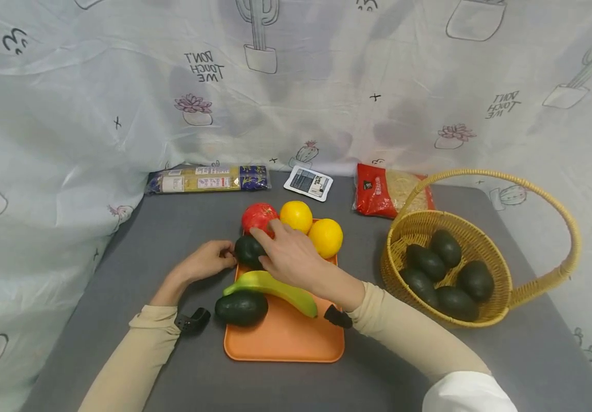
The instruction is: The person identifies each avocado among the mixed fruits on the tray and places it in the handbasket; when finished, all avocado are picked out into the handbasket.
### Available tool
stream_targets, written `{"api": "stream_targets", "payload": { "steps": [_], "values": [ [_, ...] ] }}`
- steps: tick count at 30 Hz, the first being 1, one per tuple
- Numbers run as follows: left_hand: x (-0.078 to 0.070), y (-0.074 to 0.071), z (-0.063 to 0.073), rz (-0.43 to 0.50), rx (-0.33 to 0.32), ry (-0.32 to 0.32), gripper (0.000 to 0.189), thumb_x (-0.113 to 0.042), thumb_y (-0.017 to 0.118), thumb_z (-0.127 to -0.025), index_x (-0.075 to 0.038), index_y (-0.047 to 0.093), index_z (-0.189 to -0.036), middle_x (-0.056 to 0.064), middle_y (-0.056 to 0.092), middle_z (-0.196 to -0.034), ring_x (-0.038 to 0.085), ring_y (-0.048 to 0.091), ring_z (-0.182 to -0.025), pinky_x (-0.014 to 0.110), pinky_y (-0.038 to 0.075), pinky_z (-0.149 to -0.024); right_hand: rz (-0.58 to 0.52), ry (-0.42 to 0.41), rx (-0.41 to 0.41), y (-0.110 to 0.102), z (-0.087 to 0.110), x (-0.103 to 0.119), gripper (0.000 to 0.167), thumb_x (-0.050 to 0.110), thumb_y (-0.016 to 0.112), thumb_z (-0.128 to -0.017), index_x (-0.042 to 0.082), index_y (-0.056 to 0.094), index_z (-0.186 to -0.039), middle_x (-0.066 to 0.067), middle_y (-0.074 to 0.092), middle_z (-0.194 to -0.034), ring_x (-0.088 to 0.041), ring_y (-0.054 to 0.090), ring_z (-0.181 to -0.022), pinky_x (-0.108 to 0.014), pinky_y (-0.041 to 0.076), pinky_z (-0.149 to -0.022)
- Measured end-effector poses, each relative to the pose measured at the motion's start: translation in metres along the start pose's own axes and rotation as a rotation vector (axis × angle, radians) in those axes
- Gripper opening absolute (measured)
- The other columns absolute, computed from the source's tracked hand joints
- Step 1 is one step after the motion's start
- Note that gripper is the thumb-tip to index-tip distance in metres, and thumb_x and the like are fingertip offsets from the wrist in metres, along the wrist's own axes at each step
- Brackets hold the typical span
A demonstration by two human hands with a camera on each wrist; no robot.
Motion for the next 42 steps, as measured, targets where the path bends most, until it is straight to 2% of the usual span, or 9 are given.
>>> {"api": "stream_targets", "payload": {
  "steps": [5, 10, 14, 22, 26, 31, 37, 40, 42],
  "values": [
    [0.002, 0.001, 0.001, 0.0, 0.007, -0.013, 0.012, -0.008, 0.058, -0.089, -0.001, 0.065, -0.097, 0.007, 0.064, -0.081, 0.015, 0.051, -0.07, 0.03, 0.042, -0.067, 0.062, -0.003, 0.112, 0.026, -0.018, 0.013, 0.056, 0.042, 0.063, -0.091, 0.024, 0.049, -0.143, -0.011, 0.059, -0.105, -0.019, 0.055, -0.069, -0.028, 0.049, -0.055],
    [0.003, 0.001, 0.0, 0.002, 0.007, -0.019, 0.014, -0.009, 0.058, -0.089, -0.001, 0.065, -0.099, 0.008, 0.065, -0.083, 0.014, 0.053, -0.072, 0.03, 0.043, -0.069, 0.06, 0.042, 0.243, 0.043, -0.02, 0.012, 0.057, 0.049, 0.06, -0.092, 0.032, 0.046, -0.145, -0.013, 0.056, -0.108, -0.02, 0.053, -0.072, -0.03, 0.05, -0.057],
    [0.002, 0.0, -0.001, -0.011, -0.003, -0.012, 0.014, -0.009, 0.059, -0.089, -0.001, 0.066, -0.099, 0.008, 0.067, -0.085, 0.013, 0.056, -0.076, 0.029, 0.045, -0.072, 0.045, 0.07, 0.269, 0.044, -0.015, 0.007, 0.052, 0.043, 0.064, -0.09, 0.03, 0.052, -0.139, -0.013, 0.055, -0.106, -0.022, 0.053, -0.07, -0.031, 0.05, -0.056],
    [0.0, -0.002, -0.001, -0.006, -0.007, -0.008, 0.013, -0.009, 0.059, -0.09, -0.001, 0.066, -0.097, 0.008, 0.066, -0.084, 0.014, 0.057, -0.075, 0.03, 0.045, -0.072, 0.024, 0.085, 0.32, 0.04, -0.007, 0.0, 0.043, 0.039, 0.063, -0.09, 0.021, 0.048, -0.126, -0.01, 0.059, -0.092, -0.021, 0.051, -0.061, -0.03, 0.046, -0.052],
    [0.0, -0.001, 0.001, -0.003, -0.005, -0.011, 0.014, -0.009, 0.059, -0.089, -0.001, 0.066, -0.098, 0.008, 0.066, -0.083, 0.014, 0.057, -0.075, 0.03, 0.045, -0.072, -0.018, 0.115, 0.282, 0.031, 0.0, -0.008, 0.05, 0.044, 0.063, -0.09, 0.022, 0.047, -0.133, -0.009, 0.06, -0.095, -0.02, 0.056, -0.065, -0.031, 0.047, -0.053],
    [0.002, 0.001, 0.001, -0.004, -0.003, -0.017, 0.015, -0.011, 0.06, -0.09, -0.001, 0.066, -0.099, 0.008, 0.066, -0.084, 0.014, 0.056, -0.075, 0.03, 0.045, -0.073, -0.092, 0.142, 0.133, -0.004, 0.023, -0.026, 0.057, 0.044, 0.063, -0.091, 0.022, 0.047, -0.141, -0.012, 0.06, -0.103, -0.021, 0.058, -0.071, -0.034, 0.049, -0.058],
    [0.003, 0.0, 0.0, -0.006, 0.005, -0.014, 0.016, -0.011, 0.06, -0.091, 0.0, 0.066, -0.101, 0.008, 0.067, -0.085, 0.014, 0.057, -0.076, 0.03, 0.045, -0.073, -0.143, 0.286, -0.014, -0.056, 0.08, -0.067, 0.062, 0.046, 0.068, -0.087, 0.025, 0.048, -0.142, -0.012, 0.057, -0.12, -0.023, 0.061, -0.075, -0.038, 0.052, -0.063],
    [0.003, 0.0, 0.0, -0.004, 0.008, -0.02, 0.016, -0.011, 0.059, -0.091, 0.0, 0.066, -0.101, 0.008, 0.067, -0.085, 0.014, 0.057, -0.076, 0.03, 0.045, -0.073, -0.161, 0.384, -0.052, -0.073, 0.115, -0.092, 0.065, 0.043, 0.071, -0.086, 0.024, 0.046, -0.143, -0.012, 0.054, -0.121, -0.024, 0.059, -0.074, -0.041, 0.052, -0.063],
    [0.003, 0.0, 0.0, 0.0, 0.011, -0.022, 0.016, -0.011, 0.06, -0.091, -0.001, 0.066, -0.101, 0.008, 0.067, -0.085, 0.014, 0.057, -0.076, 0.03, 0.045, -0.073, -0.167, 0.448, -0.077, -0.079, 0.138, -0.108, 0.066, 0.039, 0.072, -0.086, 0.023, 0.045, -0.144, -0.013, 0.053, -0.123, -0.028, 0.06, -0.08, -0.047, 0.052, -0.066]
  ]
}}
Point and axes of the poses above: each hand's wrist, its own z-axis away from the middle knuckle, its own y-axis out of the palm, x = y × z, the point moved 7 cm from there along -z, towards the middle knuckle
